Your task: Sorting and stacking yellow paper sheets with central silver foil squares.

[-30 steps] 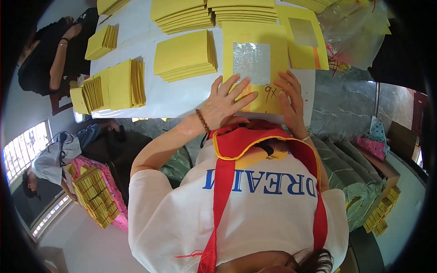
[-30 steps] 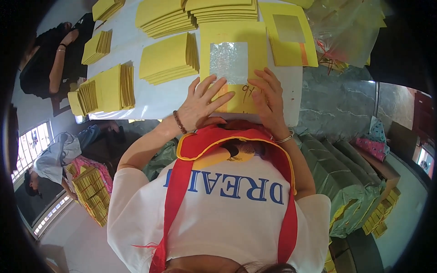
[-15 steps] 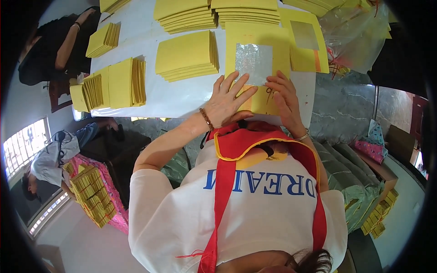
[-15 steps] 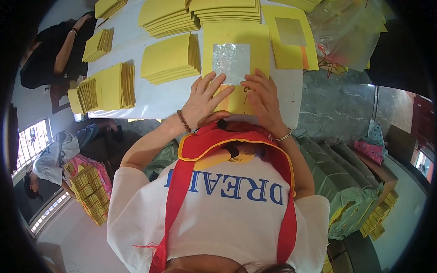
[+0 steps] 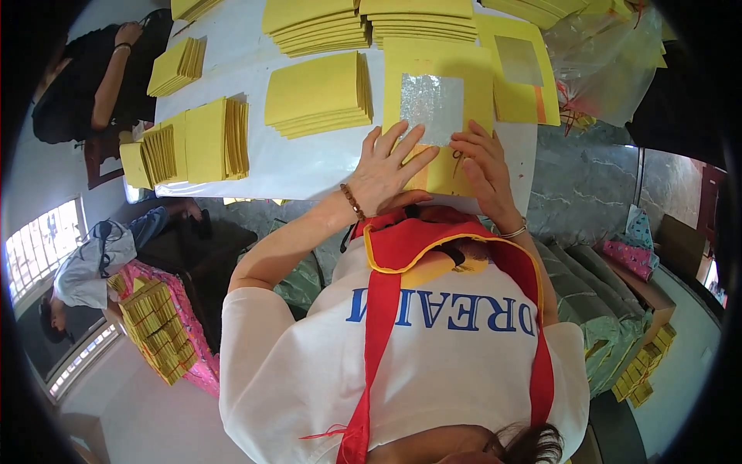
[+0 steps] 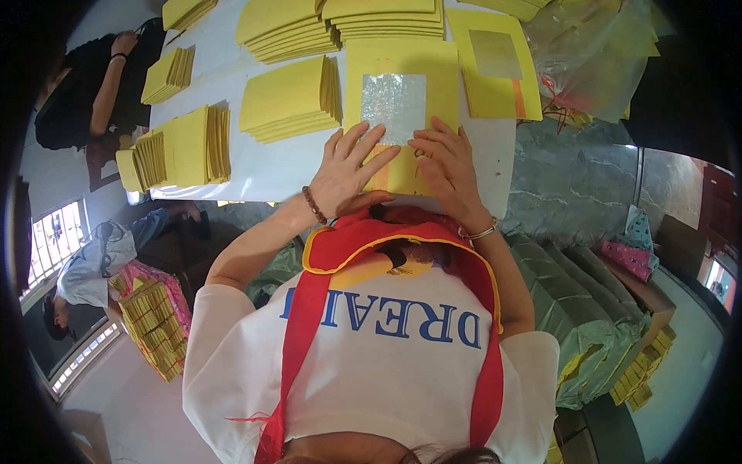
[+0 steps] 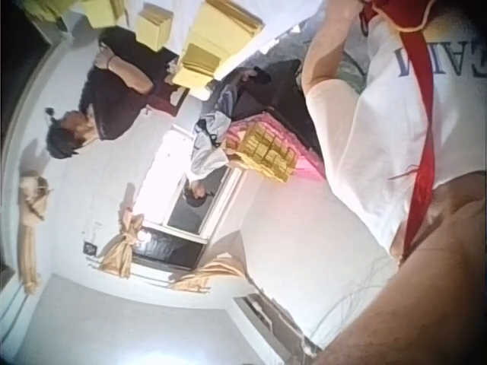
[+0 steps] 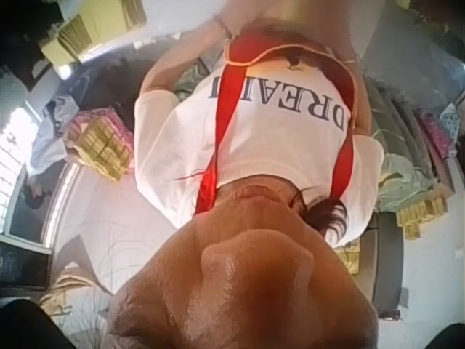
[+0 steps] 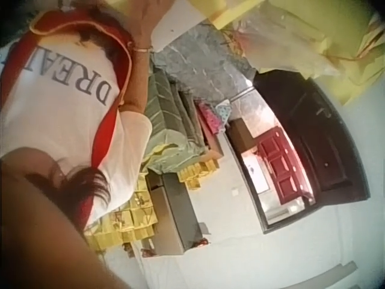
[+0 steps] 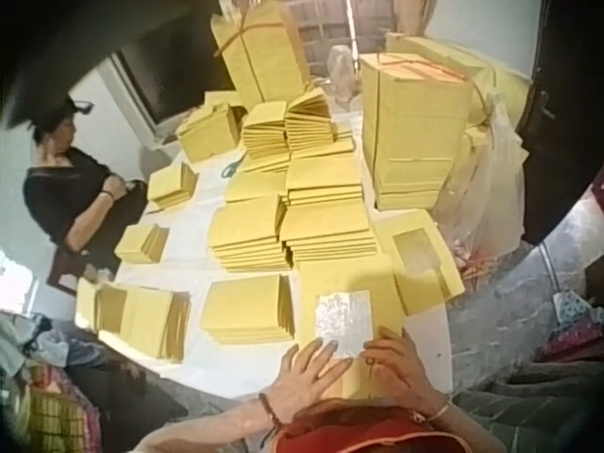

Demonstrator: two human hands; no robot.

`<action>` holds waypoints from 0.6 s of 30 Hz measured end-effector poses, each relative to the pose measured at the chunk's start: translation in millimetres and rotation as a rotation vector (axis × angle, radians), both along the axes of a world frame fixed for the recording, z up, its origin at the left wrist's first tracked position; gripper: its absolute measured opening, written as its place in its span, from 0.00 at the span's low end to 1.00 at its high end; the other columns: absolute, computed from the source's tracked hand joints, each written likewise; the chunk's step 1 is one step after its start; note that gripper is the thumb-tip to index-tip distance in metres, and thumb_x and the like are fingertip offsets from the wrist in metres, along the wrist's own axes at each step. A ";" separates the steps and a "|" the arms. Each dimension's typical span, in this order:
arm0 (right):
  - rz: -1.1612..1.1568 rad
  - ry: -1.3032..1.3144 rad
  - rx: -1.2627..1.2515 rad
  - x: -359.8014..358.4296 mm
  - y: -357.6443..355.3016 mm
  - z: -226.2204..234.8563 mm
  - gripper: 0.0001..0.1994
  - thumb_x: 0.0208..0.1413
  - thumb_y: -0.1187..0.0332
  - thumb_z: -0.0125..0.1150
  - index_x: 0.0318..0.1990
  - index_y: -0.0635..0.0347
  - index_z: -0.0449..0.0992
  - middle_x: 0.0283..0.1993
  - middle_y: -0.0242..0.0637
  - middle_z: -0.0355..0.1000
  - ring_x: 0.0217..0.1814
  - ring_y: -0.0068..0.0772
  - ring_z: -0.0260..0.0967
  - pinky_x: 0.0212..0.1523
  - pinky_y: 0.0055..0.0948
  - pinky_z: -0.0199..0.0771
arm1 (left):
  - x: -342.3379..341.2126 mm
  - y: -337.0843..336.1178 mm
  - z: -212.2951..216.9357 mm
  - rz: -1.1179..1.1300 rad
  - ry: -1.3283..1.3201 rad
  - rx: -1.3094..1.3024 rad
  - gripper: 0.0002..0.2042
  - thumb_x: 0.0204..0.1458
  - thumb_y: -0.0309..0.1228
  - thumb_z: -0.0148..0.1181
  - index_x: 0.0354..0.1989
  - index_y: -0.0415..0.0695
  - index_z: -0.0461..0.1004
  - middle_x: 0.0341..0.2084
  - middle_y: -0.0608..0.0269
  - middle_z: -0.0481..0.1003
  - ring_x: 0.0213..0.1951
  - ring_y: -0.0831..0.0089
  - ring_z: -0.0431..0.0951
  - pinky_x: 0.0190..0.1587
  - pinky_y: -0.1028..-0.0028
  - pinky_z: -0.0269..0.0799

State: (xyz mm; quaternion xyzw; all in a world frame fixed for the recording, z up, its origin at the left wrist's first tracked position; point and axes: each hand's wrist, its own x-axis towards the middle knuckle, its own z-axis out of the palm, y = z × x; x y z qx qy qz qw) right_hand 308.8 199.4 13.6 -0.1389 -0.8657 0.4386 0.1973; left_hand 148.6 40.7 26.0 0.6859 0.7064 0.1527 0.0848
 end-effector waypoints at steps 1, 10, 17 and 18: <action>-0.009 0.009 0.005 2.3 -0.6 1.2 0.13 0.55 0.66 0.46 0.46 0.56 0.73 0.52 0.35 0.67 0.64 0.42 0.53 0.65 0.44 0.36 | 0.1 -0.1 1.2 0.005 0.021 -0.007 0.36 0.41 0.51 0.61 0.60 0.54 0.58 0.61 0.55 0.53 0.60 0.54 0.52 0.58 0.51 0.47; -0.012 -0.004 -0.181 19.4 -0.9 -0.3 0.12 0.55 0.67 0.49 0.45 0.55 0.73 0.48 0.33 0.70 0.60 0.37 0.60 0.60 0.37 0.45 | -10.2 -1.2 7.0 -0.055 0.066 -0.037 0.35 0.42 0.51 0.59 0.60 0.54 0.58 0.61 0.57 0.54 0.60 0.58 0.54 0.59 0.52 0.45; -0.041 0.027 -0.216 20.0 -4.0 -5.0 0.11 0.55 0.67 0.50 0.44 0.56 0.73 0.47 0.34 0.71 0.59 0.37 0.60 0.58 0.35 0.49 | -5.7 -3.6 9.8 -0.039 0.091 0.003 0.34 0.41 0.49 0.61 0.59 0.52 0.60 0.60 0.57 0.56 0.60 0.59 0.55 0.58 0.52 0.46; -0.041 0.027 -0.215 19.5 -4.0 -5.3 0.11 0.55 0.67 0.50 0.44 0.56 0.73 0.47 0.34 0.71 0.59 0.37 0.60 0.58 0.35 0.49 | -6.5 -4.4 14.9 -0.051 0.074 0.003 0.33 0.40 0.47 0.62 0.57 0.51 0.62 0.58 0.57 0.58 0.58 0.59 0.57 0.56 0.53 0.48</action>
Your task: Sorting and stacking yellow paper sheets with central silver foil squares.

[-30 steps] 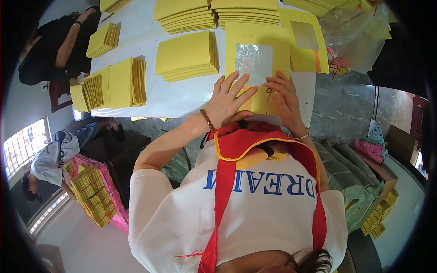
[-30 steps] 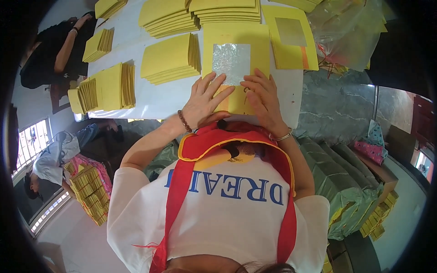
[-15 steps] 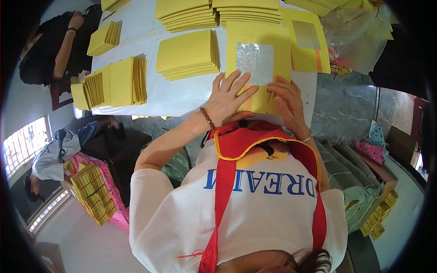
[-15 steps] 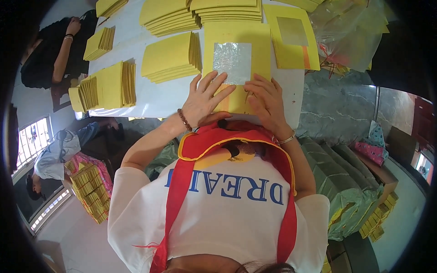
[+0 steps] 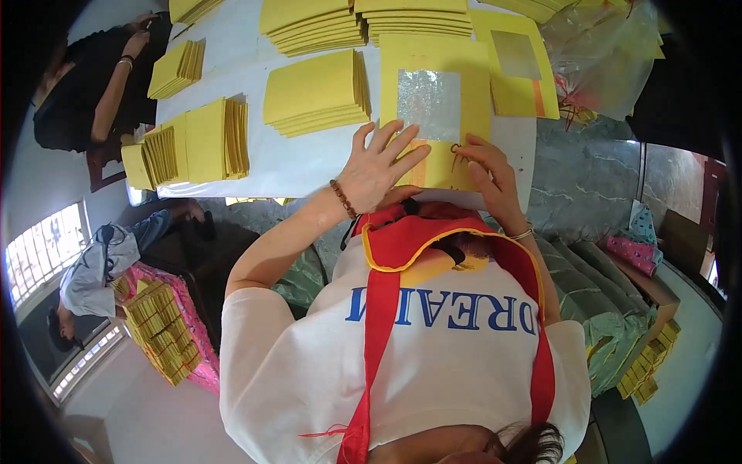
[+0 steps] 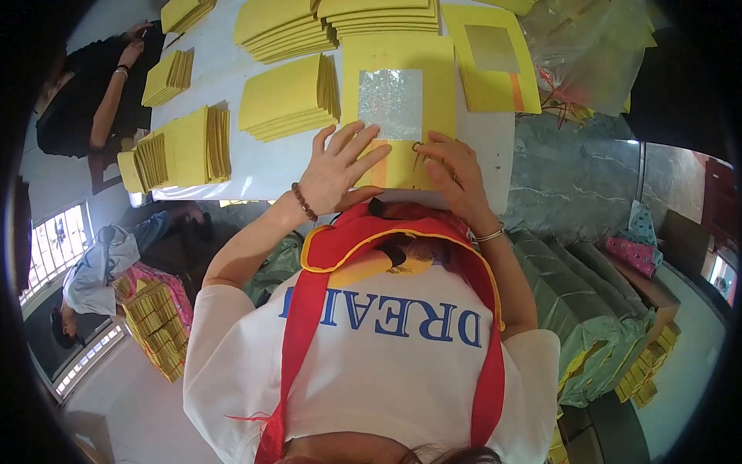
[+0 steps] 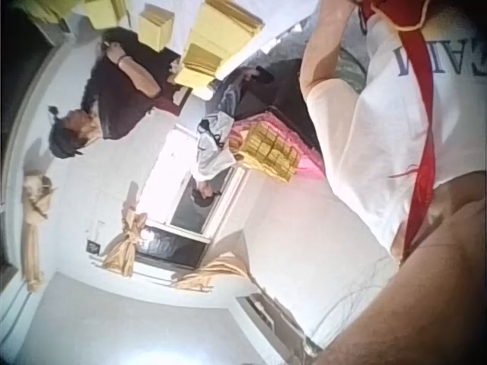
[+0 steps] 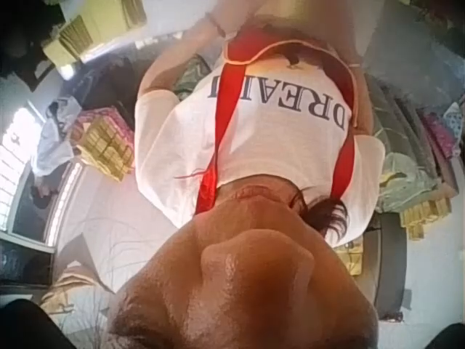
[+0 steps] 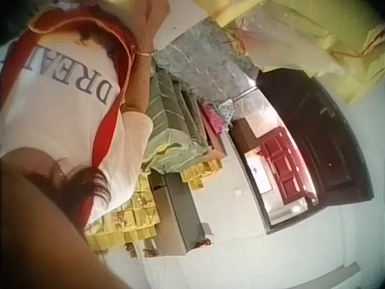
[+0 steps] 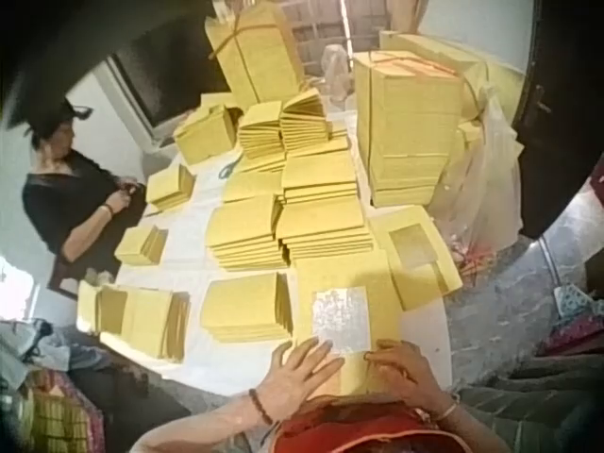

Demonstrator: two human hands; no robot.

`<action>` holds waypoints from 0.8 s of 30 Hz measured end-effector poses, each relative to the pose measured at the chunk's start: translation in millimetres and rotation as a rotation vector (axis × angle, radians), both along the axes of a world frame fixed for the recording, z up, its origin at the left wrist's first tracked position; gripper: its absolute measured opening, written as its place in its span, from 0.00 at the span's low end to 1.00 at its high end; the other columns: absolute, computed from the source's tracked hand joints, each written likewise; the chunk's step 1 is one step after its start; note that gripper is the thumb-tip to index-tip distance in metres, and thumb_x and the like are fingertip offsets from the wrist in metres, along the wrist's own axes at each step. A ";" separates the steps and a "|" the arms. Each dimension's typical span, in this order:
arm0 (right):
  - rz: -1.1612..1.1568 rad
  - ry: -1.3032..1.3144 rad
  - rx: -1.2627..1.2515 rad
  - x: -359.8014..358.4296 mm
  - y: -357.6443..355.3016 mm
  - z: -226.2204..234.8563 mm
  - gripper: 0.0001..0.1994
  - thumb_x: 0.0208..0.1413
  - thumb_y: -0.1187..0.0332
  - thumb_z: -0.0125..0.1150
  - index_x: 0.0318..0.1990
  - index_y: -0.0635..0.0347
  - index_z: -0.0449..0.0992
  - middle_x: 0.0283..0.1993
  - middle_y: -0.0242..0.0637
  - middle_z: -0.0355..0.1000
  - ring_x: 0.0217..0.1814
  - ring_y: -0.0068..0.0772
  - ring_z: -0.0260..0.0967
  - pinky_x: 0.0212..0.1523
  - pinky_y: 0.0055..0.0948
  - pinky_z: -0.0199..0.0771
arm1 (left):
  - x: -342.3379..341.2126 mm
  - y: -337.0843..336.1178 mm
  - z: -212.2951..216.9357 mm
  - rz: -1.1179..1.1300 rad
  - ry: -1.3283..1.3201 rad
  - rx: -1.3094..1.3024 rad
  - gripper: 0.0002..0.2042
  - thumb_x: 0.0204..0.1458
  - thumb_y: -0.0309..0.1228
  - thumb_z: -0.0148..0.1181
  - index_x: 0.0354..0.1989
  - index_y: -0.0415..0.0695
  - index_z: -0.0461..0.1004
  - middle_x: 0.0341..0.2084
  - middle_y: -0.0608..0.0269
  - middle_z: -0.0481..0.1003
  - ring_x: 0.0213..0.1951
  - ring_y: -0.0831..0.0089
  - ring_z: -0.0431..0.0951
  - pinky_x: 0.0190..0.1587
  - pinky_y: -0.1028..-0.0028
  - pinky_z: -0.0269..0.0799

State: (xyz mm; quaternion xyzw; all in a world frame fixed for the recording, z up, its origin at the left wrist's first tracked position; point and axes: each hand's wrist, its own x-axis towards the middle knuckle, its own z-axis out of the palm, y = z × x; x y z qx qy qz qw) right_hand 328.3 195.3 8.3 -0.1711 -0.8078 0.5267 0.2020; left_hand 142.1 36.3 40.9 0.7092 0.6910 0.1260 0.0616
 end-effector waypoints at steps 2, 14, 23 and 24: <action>-0.020 -0.017 0.001 -0.9 0.4 -0.7 0.11 0.55 0.68 0.49 0.43 0.56 0.73 0.46 0.34 0.71 0.58 0.37 0.61 0.58 0.34 0.51 | -1.5 -2.8 3.3 -0.013 -0.017 -0.001 0.32 0.40 0.45 0.63 0.55 0.50 0.64 0.56 0.57 0.60 0.56 0.59 0.59 0.55 0.54 0.50; 0.067 0.055 -0.280 1.8 8.6 -0.5 0.18 0.61 0.60 0.39 0.45 0.64 0.72 0.52 0.45 0.65 0.60 0.37 0.57 0.60 0.31 0.52 | -18.9 7.9 5.8 0.062 -0.588 -0.004 0.07 0.50 0.30 0.55 0.31 0.40 0.74 0.25 0.56 0.72 0.31 0.59 0.72 0.34 0.68 0.68; 0.049 -0.021 -0.123 -1.5 6.4 2.5 0.19 0.45 0.80 0.60 0.47 0.61 0.71 0.50 0.36 0.67 0.56 0.30 0.63 0.54 0.26 0.63 | -26.9 12.8 1.4 0.116 -0.718 -0.106 0.10 0.52 0.34 0.54 0.34 0.40 0.75 0.24 0.54 0.73 0.28 0.58 0.73 0.31 0.67 0.69; 0.048 -0.021 -0.124 -1.3 6.5 2.0 0.19 0.45 0.80 0.60 0.47 0.61 0.71 0.50 0.36 0.67 0.56 0.30 0.63 0.54 0.26 0.63 | -27.6 12.8 1.7 0.112 -0.718 -0.112 0.10 0.52 0.34 0.54 0.34 0.40 0.75 0.24 0.54 0.73 0.28 0.58 0.73 0.31 0.67 0.69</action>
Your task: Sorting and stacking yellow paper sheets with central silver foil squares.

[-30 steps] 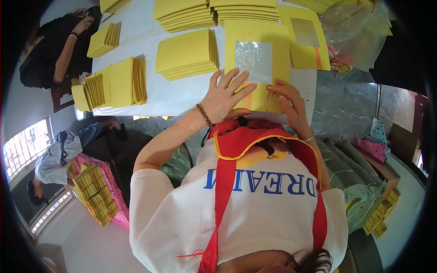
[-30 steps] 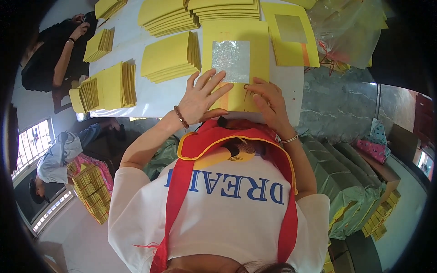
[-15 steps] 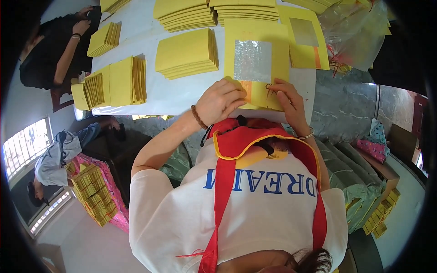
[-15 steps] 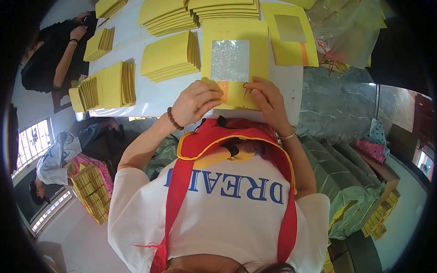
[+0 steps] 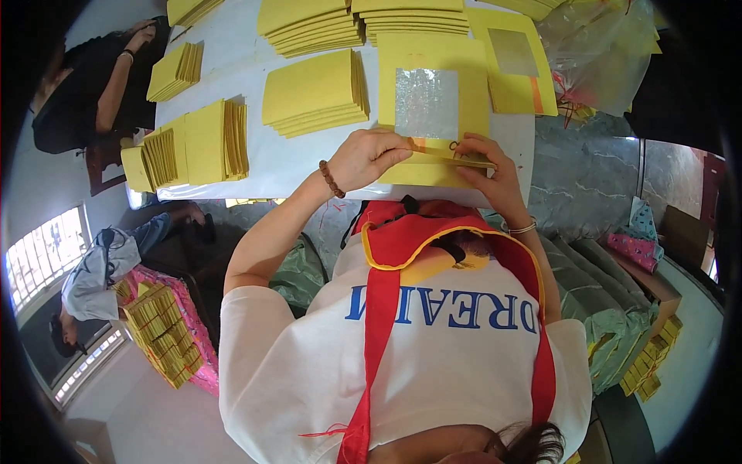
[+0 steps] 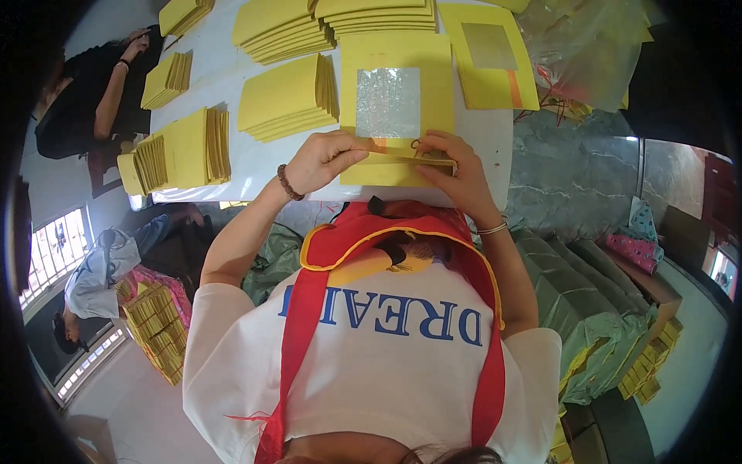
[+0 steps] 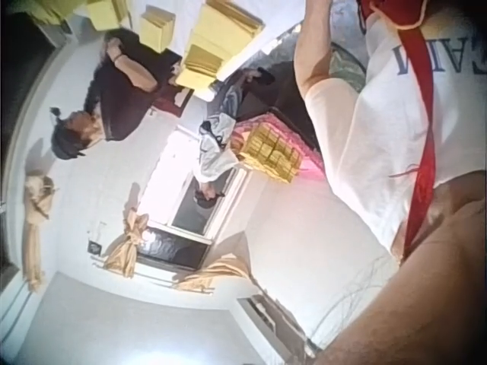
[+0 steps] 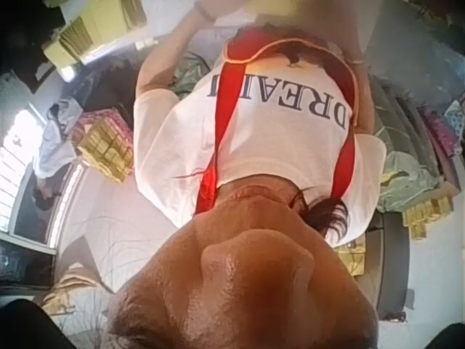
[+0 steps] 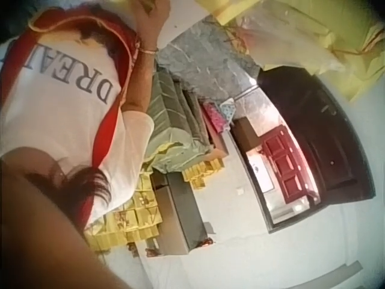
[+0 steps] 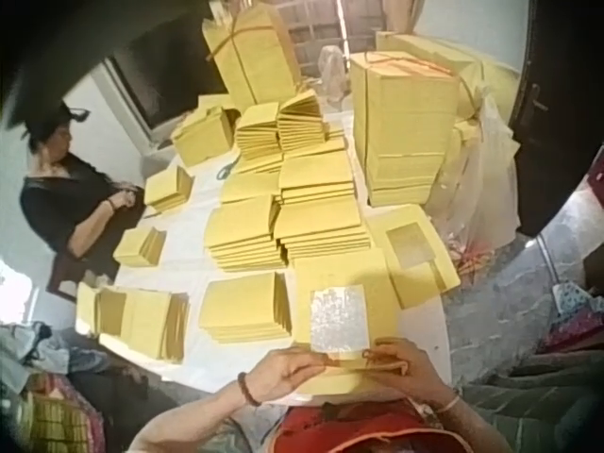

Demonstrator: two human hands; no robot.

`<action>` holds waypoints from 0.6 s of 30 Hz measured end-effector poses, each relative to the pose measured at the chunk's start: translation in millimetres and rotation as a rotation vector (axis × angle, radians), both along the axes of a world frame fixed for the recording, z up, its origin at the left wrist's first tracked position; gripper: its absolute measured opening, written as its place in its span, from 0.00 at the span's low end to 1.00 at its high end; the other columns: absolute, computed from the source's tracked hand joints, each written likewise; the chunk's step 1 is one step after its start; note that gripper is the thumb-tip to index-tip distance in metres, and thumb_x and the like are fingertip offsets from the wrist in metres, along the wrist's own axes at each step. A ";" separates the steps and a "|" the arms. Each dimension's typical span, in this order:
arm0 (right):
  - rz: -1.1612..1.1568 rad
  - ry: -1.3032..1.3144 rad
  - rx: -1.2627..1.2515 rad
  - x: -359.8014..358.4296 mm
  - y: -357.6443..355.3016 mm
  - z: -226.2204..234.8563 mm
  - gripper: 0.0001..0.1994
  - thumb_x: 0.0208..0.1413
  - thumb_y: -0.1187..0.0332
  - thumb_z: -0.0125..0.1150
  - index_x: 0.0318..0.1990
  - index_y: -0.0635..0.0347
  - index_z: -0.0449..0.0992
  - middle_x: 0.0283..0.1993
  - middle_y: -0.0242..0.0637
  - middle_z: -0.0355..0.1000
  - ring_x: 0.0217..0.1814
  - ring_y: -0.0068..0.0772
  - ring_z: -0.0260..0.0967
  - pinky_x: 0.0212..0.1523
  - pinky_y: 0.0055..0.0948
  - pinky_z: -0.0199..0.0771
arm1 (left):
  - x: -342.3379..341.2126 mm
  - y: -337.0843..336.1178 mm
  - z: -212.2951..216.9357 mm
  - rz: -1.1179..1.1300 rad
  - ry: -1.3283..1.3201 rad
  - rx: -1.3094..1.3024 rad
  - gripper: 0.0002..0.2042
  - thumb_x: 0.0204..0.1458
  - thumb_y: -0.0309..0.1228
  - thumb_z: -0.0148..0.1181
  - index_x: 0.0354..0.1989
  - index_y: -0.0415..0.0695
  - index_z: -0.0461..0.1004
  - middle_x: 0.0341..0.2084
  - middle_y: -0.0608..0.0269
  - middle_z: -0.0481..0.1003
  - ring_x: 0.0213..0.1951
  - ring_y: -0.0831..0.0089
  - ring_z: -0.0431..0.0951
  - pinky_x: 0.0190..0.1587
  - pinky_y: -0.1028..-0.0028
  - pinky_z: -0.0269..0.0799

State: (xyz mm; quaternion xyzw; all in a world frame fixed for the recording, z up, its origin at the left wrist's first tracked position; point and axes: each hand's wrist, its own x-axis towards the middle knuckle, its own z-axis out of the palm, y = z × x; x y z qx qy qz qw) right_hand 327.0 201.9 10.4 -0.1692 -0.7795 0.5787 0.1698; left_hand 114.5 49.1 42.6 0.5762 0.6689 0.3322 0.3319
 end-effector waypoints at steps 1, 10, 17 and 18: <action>0.006 -0.005 -0.039 0.4 0.3 -0.7 0.19 0.45 0.80 0.60 0.48 0.61 0.70 0.50 0.36 0.68 0.56 0.30 0.63 0.54 0.26 0.63 | -0.6 0.1 0.4 -0.005 -0.001 -0.004 0.10 0.52 0.33 0.54 0.34 0.40 0.75 0.24 0.54 0.74 0.27 0.58 0.73 0.30 0.67 0.69; -0.024 0.005 -0.190 -0.8 -2.1 0.2 0.22 0.48 0.80 0.57 0.53 0.61 0.66 0.48 0.36 0.71 0.52 0.28 0.66 0.54 0.27 0.63 | -5.1 6.1 4.3 0.045 -0.130 -0.139 0.09 0.51 0.32 0.55 0.33 0.40 0.76 0.21 0.56 0.75 0.21 0.69 0.72 0.27 0.74 0.67; -0.038 -0.039 -0.172 -0.6 -0.8 1.4 0.24 0.47 0.81 0.56 0.55 0.60 0.65 0.48 0.37 0.71 0.52 0.28 0.66 0.53 0.26 0.65 | -7.5 5.0 3.5 0.030 -0.227 -0.193 0.07 0.52 0.29 0.55 0.34 0.39 0.75 0.20 0.68 0.73 0.22 0.86 0.66 0.25 0.81 0.63; -0.040 -0.038 -0.173 -0.3 -0.6 1.2 0.24 0.47 0.81 0.56 0.55 0.60 0.65 0.48 0.37 0.71 0.52 0.28 0.66 0.53 0.26 0.65 | -7.7 5.3 4.4 0.028 -0.237 -0.205 0.07 0.51 0.28 0.55 0.34 0.38 0.76 0.20 0.69 0.73 0.22 0.86 0.66 0.24 0.81 0.62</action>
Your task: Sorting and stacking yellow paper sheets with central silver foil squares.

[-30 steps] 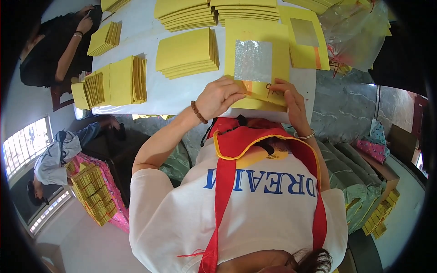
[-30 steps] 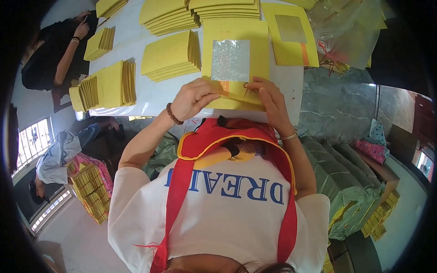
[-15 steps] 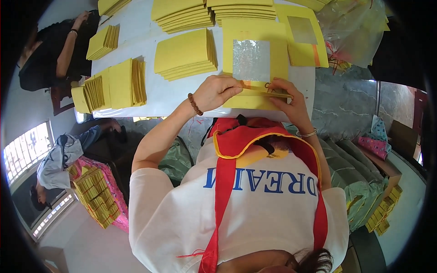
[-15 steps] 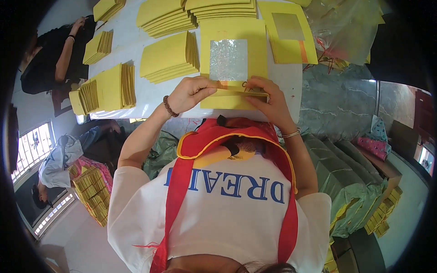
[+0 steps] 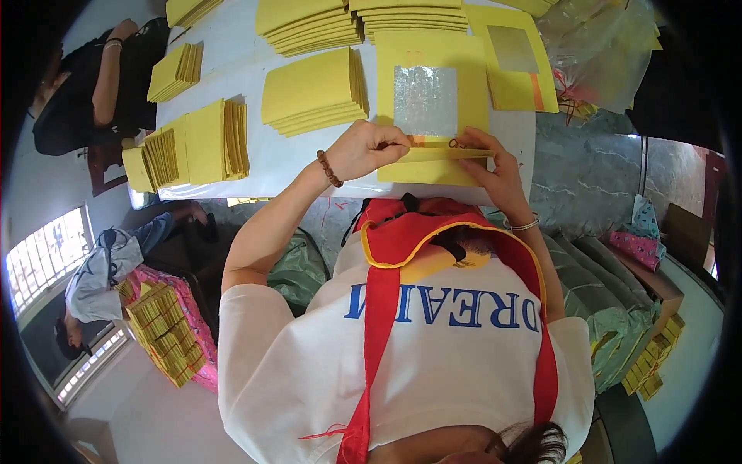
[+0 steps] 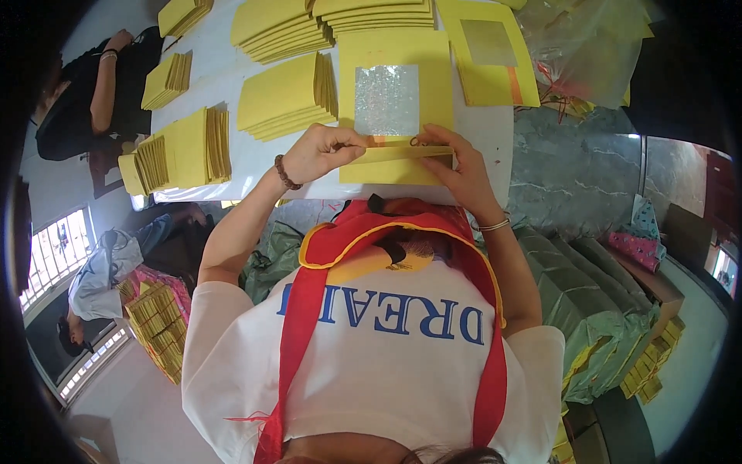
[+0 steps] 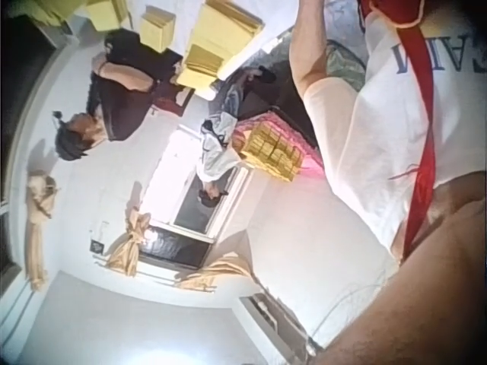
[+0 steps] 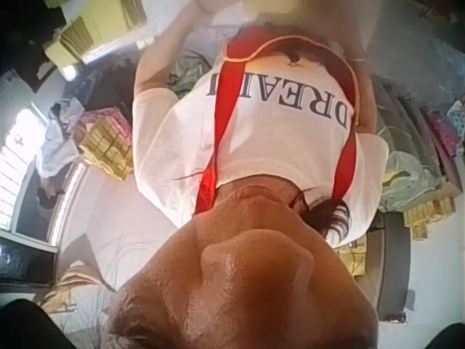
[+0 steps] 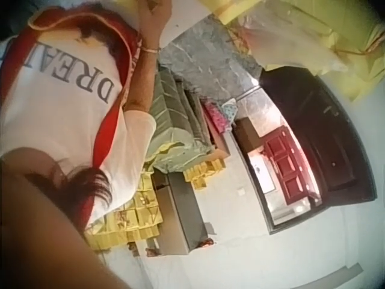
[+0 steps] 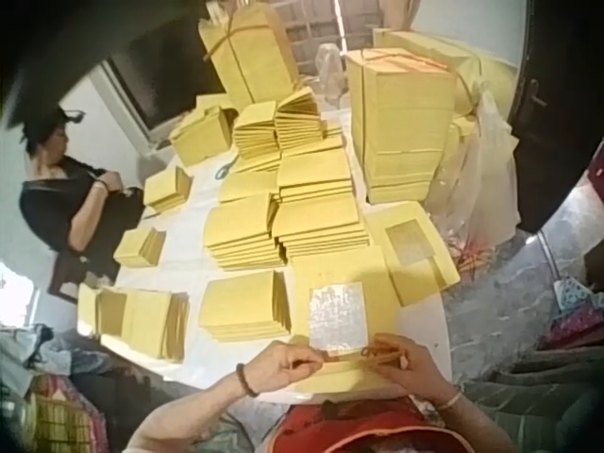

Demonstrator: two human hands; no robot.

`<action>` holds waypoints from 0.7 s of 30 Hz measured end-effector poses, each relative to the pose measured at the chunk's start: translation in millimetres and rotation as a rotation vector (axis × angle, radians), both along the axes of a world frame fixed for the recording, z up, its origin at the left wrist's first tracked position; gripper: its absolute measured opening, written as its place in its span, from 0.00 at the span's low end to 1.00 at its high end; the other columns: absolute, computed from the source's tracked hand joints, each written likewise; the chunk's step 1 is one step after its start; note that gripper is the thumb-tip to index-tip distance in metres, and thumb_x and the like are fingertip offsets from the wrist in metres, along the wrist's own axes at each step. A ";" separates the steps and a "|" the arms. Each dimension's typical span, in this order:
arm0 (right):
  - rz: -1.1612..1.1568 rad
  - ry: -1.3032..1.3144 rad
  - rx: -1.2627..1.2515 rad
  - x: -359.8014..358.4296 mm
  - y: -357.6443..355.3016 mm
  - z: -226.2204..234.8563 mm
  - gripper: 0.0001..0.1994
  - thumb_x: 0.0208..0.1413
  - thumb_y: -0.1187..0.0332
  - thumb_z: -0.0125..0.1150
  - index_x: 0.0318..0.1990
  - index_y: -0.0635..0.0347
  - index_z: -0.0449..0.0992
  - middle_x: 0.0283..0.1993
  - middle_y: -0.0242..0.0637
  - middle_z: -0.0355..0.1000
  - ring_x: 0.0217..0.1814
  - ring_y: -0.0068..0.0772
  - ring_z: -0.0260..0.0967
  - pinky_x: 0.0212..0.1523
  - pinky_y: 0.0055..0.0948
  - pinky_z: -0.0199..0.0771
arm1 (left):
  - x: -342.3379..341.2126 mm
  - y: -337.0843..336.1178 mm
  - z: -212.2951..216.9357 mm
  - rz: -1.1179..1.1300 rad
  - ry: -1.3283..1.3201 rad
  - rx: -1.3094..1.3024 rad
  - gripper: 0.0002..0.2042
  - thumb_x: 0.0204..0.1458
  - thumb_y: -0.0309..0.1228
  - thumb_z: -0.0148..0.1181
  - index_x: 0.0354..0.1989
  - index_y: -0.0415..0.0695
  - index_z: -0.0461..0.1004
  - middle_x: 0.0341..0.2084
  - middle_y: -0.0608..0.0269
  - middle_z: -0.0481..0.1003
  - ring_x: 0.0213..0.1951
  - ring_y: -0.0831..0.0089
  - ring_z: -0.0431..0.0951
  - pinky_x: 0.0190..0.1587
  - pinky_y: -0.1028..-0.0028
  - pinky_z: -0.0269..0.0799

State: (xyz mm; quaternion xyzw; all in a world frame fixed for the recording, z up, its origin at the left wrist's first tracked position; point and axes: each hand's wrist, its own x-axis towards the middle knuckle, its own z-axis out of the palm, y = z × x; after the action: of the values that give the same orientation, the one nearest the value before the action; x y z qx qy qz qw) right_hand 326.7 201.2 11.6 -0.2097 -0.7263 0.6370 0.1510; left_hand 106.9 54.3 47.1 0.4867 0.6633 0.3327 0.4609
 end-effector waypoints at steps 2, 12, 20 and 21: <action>0.018 0.026 -0.074 0.7 0.6 -0.2 0.26 0.44 0.83 0.53 0.55 0.59 0.64 0.49 0.37 0.70 0.52 0.29 0.66 0.53 0.26 0.65 | 0.1 0.8 0.4 -0.004 -0.010 -0.011 0.07 0.51 0.28 0.55 0.34 0.38 0.76 0.19 0.69 0.73 0.22 0.86 0.66 0.24 0.81 0.62; 0.049 0.030 -0.055 1.2 2.4 -1.5 0.28 0.43 0.84 0.51 0.56 0.60 0.63 0.49 0.38 0.70 0.53 0.31 0.67 0.54 0.28 0.65 | 0.0 0.4 -1.7 0.010 -0.036 -0.017 0.07 0.51 0.28 0.54 0.34 0.37 0.75 0.19 0.70 0.72 0.22 0.86 0.64 0.24 0.82 0.61; 0.028 0.037 -0.047 1.0 2.1 -5.6 0.21 0.49 0.81 0.54 0.53 0.60 0.66 0.44 0.37 0.73 0.49 0.27 0.68 0.52 0.25 0.66 | 11.2 -3.0 5.2 -0.053 0.008 0.117 0.11 0.48 0.32 0.59 0.38 0.42 0.75 0.27 0.59 0.75 0.26 0.73 0.74 0.30 0.75 0.69; 0.028 0.036 -0.047 0.5 2.0 -5.6 0.21 0.49 0.81 0.54 0.53 0.60 0.66 0.44 0.37 0.73 0.49 0.27 0.68 0.52 0.25 0.66 | 16.7 -4.0 6.5 -0.106 0.234 0.253 0.14 0.46 0.31 0.59 0.43 0.46 0.73 0.33 0.59 0.74 0.31 0.69 0.73 0.33 0.73 0.70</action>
State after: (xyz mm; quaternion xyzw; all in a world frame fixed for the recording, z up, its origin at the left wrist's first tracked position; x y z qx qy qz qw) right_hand 327.2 203.2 6.0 -0.1915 -0.7112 0.6595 0.1502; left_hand 123.6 50.3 53.5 0.6107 0.6386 0.3297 0.3326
